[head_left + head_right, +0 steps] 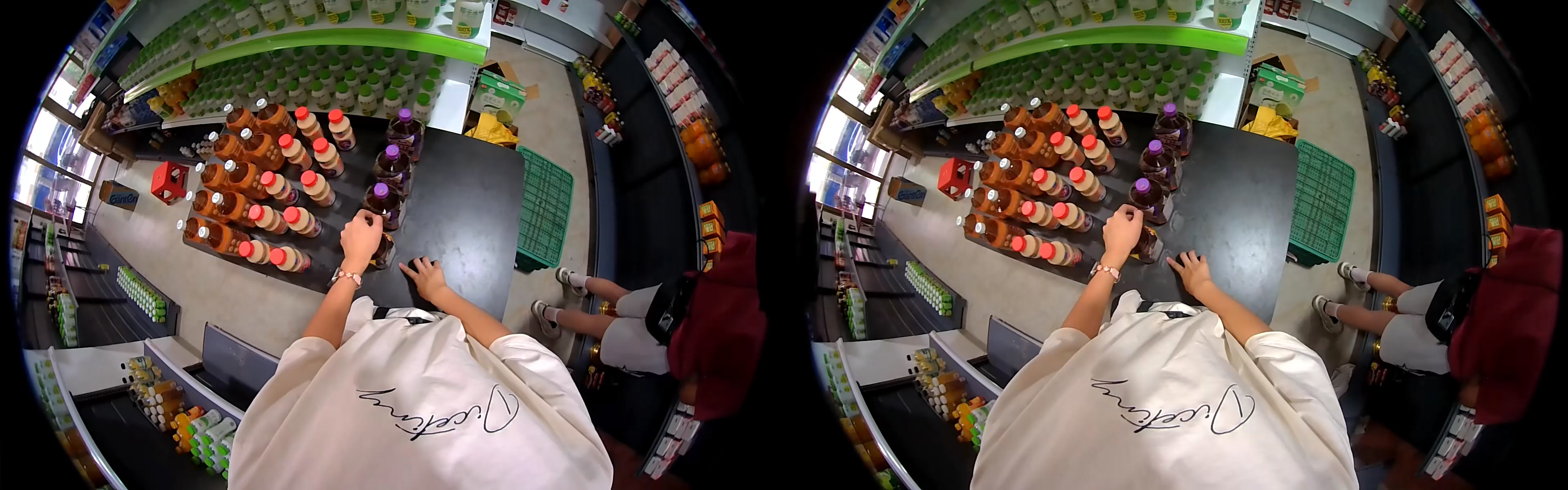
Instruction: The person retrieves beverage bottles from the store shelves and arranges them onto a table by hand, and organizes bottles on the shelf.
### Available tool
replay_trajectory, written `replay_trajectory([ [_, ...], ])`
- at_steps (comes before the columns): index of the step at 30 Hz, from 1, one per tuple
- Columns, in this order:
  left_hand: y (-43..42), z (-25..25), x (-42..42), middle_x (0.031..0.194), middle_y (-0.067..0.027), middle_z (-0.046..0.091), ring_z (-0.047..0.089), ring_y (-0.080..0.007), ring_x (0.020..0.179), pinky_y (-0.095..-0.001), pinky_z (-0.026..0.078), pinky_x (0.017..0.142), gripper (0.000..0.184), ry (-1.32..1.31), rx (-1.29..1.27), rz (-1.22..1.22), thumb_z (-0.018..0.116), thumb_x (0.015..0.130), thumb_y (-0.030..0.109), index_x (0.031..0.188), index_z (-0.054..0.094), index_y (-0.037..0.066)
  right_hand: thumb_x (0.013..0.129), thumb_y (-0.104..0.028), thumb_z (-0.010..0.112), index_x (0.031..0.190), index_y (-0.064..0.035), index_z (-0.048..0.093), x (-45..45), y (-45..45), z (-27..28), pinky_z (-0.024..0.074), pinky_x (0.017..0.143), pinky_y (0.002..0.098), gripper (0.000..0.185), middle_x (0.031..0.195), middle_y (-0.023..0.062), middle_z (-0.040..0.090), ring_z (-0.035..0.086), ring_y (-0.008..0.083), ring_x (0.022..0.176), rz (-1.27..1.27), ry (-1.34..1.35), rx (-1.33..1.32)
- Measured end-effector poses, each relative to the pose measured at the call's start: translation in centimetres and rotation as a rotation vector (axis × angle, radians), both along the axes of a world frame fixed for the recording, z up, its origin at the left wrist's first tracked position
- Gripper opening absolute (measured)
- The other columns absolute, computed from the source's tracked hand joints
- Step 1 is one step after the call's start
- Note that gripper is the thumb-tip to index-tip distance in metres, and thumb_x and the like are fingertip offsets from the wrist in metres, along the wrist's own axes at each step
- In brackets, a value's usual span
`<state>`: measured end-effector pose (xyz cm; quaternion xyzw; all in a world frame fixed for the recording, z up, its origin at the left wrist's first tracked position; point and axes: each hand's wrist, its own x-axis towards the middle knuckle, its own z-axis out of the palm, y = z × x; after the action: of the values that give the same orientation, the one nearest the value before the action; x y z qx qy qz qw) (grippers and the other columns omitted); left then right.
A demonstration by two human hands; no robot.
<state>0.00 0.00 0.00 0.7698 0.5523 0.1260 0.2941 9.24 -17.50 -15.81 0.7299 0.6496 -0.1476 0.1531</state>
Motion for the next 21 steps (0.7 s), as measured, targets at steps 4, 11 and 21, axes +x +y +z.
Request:
replay_trajectory([
  [4,-0.4,0.7,-0.8,0.091,-0.0163,0.073,0.068,-0.0389,0.092,-0.0465,0.053,0.085,0.036,0.031,-0.022,0.013,0.056,0.088,0.037,0.103,0.071,0.008,0.091,-0.028,0.060,0.156,-0.0441,0.008,-1.2,-0.3,1.5,0.0394,0.097,0.0457,0.085,0.138,0.0099,0.048,0.041,0.0268,0.130,0.025,-0.087,-0.063],
  [11,0.5,-1.1,-0.1,0.087,-0.0145,0.074,0.070,-0.0366,0.089,-0.0436,0.053,0.081,0.034,-0.149,-0.046,-0.025,0.058,0.088,0.035,0.100,0.071,0.006,0.091,-0.025,0.060,0.157,-0.0429,0.008,-0.1,0.0,2.3,0.0398,0.095,0.0458,0.086,0.136,0.0129,0.052,0.042,0.0295,0.128,-0.002,-0.084,-0.103],
  [21,0.0,-1.0,0.2,0.089,-0.0173,0.071,0.068,-0.0404,0.086,-0.0482,0.055,0.079,0.026,-0.265,-0.040,0.065,0.059,0.087,0.035,0.093,0.071,0.013,0.080,-0.017,0.064,0.151,-0.0406,0.032,0.2,-2.2,-0.4,0.0386,0.101,0.0529,0.081,0.126,0.0177,0.057,0.045,0.0389,0.128,-0.168,0.120,0.280],
])
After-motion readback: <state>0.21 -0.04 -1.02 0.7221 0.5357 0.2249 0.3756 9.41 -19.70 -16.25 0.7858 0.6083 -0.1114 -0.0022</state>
